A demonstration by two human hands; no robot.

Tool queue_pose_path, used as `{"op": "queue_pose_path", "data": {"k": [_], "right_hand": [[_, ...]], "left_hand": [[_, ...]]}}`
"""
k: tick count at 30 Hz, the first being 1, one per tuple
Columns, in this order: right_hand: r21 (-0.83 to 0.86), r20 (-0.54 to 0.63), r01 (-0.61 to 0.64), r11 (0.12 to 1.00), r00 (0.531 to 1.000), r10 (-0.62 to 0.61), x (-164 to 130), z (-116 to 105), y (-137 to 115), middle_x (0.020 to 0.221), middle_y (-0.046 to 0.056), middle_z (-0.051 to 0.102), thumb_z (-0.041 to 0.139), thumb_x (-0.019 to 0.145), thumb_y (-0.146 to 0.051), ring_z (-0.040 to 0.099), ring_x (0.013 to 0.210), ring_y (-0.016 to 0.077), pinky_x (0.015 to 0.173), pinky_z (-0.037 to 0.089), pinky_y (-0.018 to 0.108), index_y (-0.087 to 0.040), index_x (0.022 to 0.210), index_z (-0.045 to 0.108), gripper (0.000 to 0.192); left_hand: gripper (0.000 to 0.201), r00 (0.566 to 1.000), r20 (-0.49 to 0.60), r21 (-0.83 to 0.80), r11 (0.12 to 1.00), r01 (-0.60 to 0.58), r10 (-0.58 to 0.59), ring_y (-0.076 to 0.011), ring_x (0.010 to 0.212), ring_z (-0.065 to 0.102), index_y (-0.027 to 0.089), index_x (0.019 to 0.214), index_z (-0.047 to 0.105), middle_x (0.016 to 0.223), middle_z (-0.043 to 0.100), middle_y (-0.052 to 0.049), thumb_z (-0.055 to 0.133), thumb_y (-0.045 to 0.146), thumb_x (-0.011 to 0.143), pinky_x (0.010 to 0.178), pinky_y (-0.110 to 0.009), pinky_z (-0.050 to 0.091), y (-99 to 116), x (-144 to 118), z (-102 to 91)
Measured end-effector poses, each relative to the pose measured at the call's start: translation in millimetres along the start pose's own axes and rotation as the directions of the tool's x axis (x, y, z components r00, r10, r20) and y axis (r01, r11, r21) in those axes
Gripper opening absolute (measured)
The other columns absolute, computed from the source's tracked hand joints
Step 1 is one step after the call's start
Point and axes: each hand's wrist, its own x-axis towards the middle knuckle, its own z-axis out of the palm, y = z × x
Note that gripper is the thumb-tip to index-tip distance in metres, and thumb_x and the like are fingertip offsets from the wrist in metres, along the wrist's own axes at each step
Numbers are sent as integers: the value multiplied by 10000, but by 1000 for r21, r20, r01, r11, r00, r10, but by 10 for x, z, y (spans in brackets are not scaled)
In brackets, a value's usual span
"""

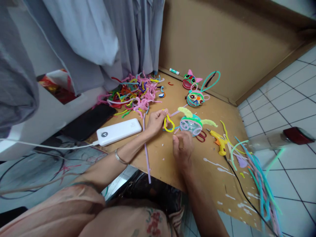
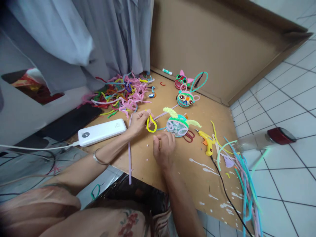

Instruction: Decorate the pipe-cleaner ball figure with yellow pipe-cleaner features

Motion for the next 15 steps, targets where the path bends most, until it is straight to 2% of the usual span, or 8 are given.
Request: {"op": "queue_pose_path", "data": {"k": [1,3,5,9,11,15], "right_hand": [[-7,12,-20,1000,1000,20,-9,23,4,830,41,608,483,958,-173,572,808,180,734,452,324,-206,1001,542,80],[-55,80,-21,998,996,25,-30,66,13,913,67,632,507,951,-194,588,863,192,766,464,333,-199,1155,559,211],[-115,146,-16,993,989,33,-51,93,21,915,69,632,537,948,-236,589,858,196,767,462,332,-211,1192,589,251],[-146,110,-81,986,989,97,-74,99,40,893,70,628,532,959,-261,589,848,191,768,465,323,-216,1006,654,137],[-126,88,-104,987,989,116,-77,93,56,899,76,638,504,970,-240,595,862,192,778,470,326,-210,924,642,149],[-97,75,-90,991,992,97,-75,88,92,903,79,664,477,975,-193,610,887,197,788,468,330,-203,922,617,150]], "left_hand": [[583,1000,-2,-8,1000,-12,12,-71,351,438,133,697,622,436,531,25,567,704,802,381,-190,309,-2,-2,1],[585,1000,-3,-30,999,-24,24,-71,354,440,131,710,627,444,533,27,576,708,795,382,-188,315,-9,-11,11],[575,1000,13,-57,998,-15,15,-68,363,446,130,737,638,466,549,28,584,699,797,395,-188,336,-18,-29,30],[559,995,100,-82,997,-1,9,-69,416,491,127,805,676,540,604,15,617,683,781,451,-195,397,-32,-61,65],[558,989,143,-81,997,-10,21,-77,450,521,122,845,695,579,631,2,634,671,775,478,-200,417,-33,-62,68],[558,978,206,-112,994,-5,28,-88,532,571,111,926,721,730,699,-41,672,641,759,536,-214,463,-15,-43,51]]}}
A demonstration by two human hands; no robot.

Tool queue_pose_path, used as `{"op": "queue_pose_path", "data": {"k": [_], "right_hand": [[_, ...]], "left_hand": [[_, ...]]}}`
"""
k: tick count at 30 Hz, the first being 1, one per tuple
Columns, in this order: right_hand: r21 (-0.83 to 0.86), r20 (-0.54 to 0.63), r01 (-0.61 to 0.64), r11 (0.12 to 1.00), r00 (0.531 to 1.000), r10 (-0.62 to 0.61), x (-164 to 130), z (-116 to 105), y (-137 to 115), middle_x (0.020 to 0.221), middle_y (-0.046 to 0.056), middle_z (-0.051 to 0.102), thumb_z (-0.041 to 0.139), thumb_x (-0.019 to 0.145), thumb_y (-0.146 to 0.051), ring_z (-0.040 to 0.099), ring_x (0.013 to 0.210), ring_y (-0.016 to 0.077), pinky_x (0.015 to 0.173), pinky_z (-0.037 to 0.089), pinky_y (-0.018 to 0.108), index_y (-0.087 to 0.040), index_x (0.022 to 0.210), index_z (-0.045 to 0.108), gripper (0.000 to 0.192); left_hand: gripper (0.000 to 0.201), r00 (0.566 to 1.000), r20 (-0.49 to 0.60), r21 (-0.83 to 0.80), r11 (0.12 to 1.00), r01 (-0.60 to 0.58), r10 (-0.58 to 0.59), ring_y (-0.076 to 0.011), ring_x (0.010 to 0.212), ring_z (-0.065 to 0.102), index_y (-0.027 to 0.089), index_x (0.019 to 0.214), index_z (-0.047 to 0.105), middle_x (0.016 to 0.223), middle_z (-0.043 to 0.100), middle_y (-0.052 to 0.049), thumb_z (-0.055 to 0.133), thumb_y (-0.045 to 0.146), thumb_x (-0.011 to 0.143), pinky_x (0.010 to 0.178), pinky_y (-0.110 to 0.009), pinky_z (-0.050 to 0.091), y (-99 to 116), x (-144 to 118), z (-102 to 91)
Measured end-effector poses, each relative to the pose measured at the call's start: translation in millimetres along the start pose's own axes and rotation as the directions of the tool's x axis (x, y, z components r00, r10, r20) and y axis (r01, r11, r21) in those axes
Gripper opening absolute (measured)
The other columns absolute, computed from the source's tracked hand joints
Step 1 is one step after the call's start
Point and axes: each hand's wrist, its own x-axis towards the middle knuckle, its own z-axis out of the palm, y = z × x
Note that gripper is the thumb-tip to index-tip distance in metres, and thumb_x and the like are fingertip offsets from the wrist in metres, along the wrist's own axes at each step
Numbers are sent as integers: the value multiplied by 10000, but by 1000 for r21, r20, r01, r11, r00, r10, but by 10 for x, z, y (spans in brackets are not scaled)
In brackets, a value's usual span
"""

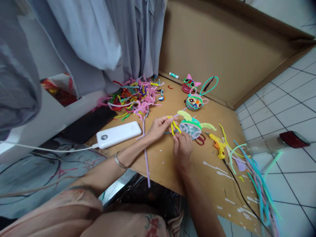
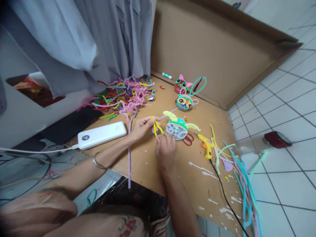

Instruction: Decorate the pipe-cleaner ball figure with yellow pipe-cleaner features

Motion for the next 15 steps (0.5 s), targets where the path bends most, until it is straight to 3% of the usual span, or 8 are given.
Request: {"op": "queue_pose_path", "data": {"k": [7,15], "right_hand": [[-12,-4,54,998,999,-54,19,-9,44,954,88,699,474,974,-167,632,936,202,795,454,329,-191,952,613,142],[13,65,71,997,995,-72,29,-35,69,1013,86,713,441,976,-163,637,953,194,802,441,332,-208,970,616,181]], "left_hand": [[545,995,99,-20,1000,12,-10,-80,586,553,105,1013,738,842,720,-79,687,593,776,615,-236,482,65,4,-36],[565,987,159,-70,997,45,-33,-103,612,563,109,1015,732,783,694,-74,654,622,790,612,-236,466,94,-1,-62]]}}
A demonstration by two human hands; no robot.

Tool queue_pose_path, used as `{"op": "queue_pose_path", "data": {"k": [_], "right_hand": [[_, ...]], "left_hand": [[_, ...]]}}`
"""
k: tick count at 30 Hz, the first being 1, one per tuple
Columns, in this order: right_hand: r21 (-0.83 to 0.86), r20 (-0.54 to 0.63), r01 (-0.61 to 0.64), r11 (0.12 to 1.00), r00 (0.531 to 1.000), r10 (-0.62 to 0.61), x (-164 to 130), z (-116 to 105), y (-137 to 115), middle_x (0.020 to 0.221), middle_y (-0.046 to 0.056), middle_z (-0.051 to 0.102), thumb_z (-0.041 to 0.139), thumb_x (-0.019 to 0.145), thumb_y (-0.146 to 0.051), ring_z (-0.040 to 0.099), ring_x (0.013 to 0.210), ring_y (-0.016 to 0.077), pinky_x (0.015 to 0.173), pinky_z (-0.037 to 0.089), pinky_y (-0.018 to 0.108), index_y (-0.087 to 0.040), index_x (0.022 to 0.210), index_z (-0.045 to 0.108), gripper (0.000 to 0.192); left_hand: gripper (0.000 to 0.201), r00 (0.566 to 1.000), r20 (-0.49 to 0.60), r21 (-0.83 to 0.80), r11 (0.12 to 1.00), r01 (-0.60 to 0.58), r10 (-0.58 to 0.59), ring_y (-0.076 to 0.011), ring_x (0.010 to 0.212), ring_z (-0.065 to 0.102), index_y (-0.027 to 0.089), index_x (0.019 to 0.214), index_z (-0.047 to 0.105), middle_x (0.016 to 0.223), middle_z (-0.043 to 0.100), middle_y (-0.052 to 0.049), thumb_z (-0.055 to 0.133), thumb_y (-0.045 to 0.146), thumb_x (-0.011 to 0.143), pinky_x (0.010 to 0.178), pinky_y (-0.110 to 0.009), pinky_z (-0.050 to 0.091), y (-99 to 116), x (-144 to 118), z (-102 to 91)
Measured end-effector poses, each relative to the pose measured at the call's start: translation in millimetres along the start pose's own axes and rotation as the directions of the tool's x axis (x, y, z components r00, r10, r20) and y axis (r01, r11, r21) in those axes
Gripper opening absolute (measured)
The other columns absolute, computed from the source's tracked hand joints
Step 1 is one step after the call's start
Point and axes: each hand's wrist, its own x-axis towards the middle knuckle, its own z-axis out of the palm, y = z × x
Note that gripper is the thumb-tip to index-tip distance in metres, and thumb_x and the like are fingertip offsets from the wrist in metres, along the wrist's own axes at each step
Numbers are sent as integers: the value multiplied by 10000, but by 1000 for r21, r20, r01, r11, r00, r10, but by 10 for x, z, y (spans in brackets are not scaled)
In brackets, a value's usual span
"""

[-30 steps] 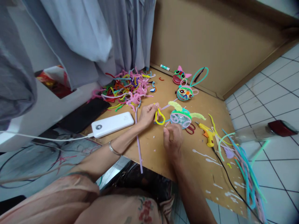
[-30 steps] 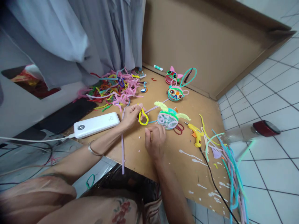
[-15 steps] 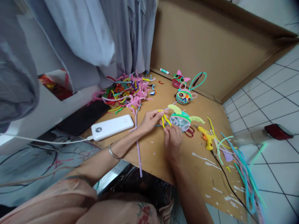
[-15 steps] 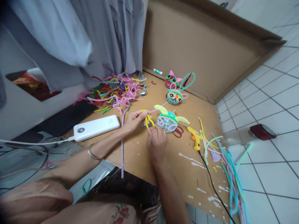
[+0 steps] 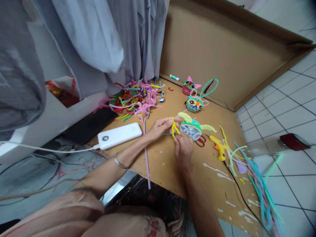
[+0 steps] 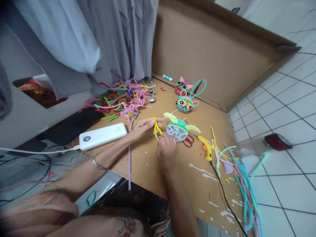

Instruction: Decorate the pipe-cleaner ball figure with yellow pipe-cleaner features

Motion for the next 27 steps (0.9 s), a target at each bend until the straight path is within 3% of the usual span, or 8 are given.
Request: {"op": "queue_pose_path", "data": {"k": [7,13,21,27], "right_hand": [[78,24,-21,997,1000,19,18,-12,-14,1002,84,699,420,976,-169,635,990,199,832,461,348,-212,953,610,196],[223,-145,-150,963,972,185,110,-81,-78,908,45,619,494,951,-194,615,924,188,843,509,371,-224,840,586,147],[373,-185,-249,894,924,335,113,-84,-61,826,22,656,580,905,-225,642,818,173,781,544,357,-223,796,612,114],[363,-149,-268,893,929,339,100,-68,-62,823,29,663,547,918,-230,648,823,171,790,549,358,-219,793,610,140]], "left_hand": [[514,999,-48,44,999,-17,19,-88,561,528,129,831,710,670,604,-10,671,637,760,567,-222,417,7,17,-21],[530,989,-149,-59,998,-2,-6,-51,467,397,127,702,661,523,465,45,735,652,676,463,-193,270,10,45,0],[514,983,-99,-199,971,132,-154,-58,494,495,122,777,678,573,577,16,808,594,620,486,-178,382,-13,51,-5],[492,984,-117,-158,981,113,-132,-64,513,511,122,782,694,605,596,3,800,579,636,493,-187,394,-37,62,-23]]}}
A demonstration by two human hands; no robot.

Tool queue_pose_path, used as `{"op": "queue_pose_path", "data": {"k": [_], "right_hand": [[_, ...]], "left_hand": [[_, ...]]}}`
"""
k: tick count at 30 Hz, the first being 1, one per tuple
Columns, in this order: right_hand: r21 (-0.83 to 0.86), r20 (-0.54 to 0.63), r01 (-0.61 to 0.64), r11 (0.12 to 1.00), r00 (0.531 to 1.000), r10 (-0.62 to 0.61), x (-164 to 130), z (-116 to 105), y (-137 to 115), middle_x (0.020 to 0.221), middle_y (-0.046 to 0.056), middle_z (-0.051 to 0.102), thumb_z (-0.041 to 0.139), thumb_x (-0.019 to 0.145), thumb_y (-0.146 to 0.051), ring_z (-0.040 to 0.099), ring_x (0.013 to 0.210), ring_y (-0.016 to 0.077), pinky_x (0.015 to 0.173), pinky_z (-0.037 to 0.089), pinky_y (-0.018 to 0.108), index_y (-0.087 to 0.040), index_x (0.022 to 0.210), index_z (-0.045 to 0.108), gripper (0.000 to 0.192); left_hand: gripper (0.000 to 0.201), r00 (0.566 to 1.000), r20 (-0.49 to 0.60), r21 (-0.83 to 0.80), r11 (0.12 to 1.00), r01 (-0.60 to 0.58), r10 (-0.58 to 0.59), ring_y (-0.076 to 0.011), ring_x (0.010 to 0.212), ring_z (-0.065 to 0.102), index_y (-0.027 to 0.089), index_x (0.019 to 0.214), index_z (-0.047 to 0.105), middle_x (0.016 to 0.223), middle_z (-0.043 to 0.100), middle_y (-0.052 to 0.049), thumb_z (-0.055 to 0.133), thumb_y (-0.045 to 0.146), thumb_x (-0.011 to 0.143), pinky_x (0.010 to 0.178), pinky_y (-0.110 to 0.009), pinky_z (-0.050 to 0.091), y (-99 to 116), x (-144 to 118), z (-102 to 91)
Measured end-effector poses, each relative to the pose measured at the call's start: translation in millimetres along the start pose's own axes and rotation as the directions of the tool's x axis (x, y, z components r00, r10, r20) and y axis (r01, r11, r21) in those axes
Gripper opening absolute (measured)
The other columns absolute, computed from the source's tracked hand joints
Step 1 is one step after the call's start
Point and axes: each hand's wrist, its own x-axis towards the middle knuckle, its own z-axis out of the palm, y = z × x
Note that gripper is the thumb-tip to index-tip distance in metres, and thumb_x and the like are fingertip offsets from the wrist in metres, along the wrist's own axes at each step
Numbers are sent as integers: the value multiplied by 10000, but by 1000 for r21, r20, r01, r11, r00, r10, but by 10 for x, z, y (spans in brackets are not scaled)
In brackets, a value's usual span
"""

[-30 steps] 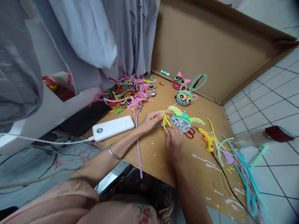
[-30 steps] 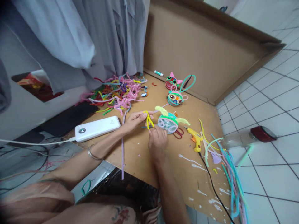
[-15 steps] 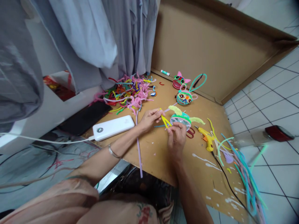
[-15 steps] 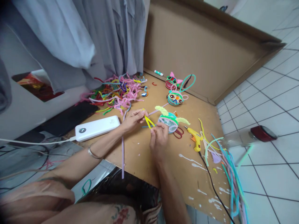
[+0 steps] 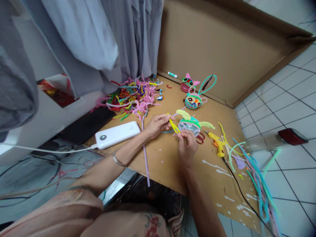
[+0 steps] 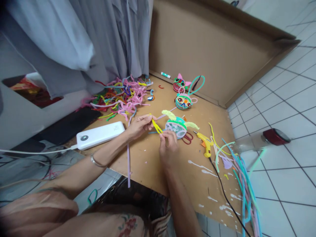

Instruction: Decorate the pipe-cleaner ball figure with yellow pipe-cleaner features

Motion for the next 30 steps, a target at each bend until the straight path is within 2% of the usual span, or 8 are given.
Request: {"op": "queue_pose_path", "data": {"k": [5,8,12,15,19,25,28,30], "right_hand": [[38,-9,3,999,1000,-3,-29,35,-23,786,11,658,526,913,-184,657,795,161,784,554,344,-224,794,573,134],[38,-9,-10,999,1000,10,-42,36,-13,765,3,649,531,904,-176,657,782,156,759,554,327,-223,787,564,130],[28,3,-88,996,996,88,-63,25,13,744,5,642,549,901,-217,654,763,162,736,547,318,-220,783,562,119],[74,28,-196,978,980,195,-96,40,20,750,-5,648,574,891,-240,663,704,154,695,548,303,-221,880,545,36],[117,44,-273,955,962,270,-142,65,-5,782,-17,641,597,880,-276,671,672,142,662,547,283,-228,967,487,148],[-34,99,-238,971,966,241,-137,87,-55,756,-4,627,561,902,-325,626,676,151,654,512,281,-212,946,555,121],[-58,183,-132,990,973,140,-113,107,-55,803,25,618,485,936,-280,616,726,169,690,510,307,-195,1043,608,184],[-72,217,-40,997,975,55,-100,109,-51,825,40,603,438,956,-250,612,777,181,731,506,323,-193,1021,637,217]], "left_hand": [[496,994,-60,71,994,-88,92,-47,443,397,125,746,707,498,487,37,762,612,667,436,-192,273,12,-12,22],[507,992,-77,117,989,-95,104,-44,418,340,130,722,703,458,414,58,744,633,675,424,-198,227,18,-24,31],[521,992,-85,167,983,-73,88,-45,424,343,131,730,704,494,453,48,741,647,664,415,-203,218,23,-34,40],[539,993,-93,149,987,-64,78,-40,420,351,127,722,696,516,481,42,742,659,650,407,-199,212,14,-31,43],[568,991,-106,122,990,-65,78,-38,404,339,127,697,675,487,459,55,742,687,626,404,-197,200,-9,-18,40],[573,984,-135,134,986,-101,119,-39,417,315,134,654,625,482,443,56,685,704,676,429,-210,192,-49,-5,36],[584,980,-122,182,974,-132,155,-48,436,329,137,621,602,476,421,54,649,712,710,452,-217,217,-65,-8,39],[590,980,-114,207,969,-137,163,-53,441,332,138,618,597,478,412,54,636,719,718,458,-218,224,-69,-17,44]]}}
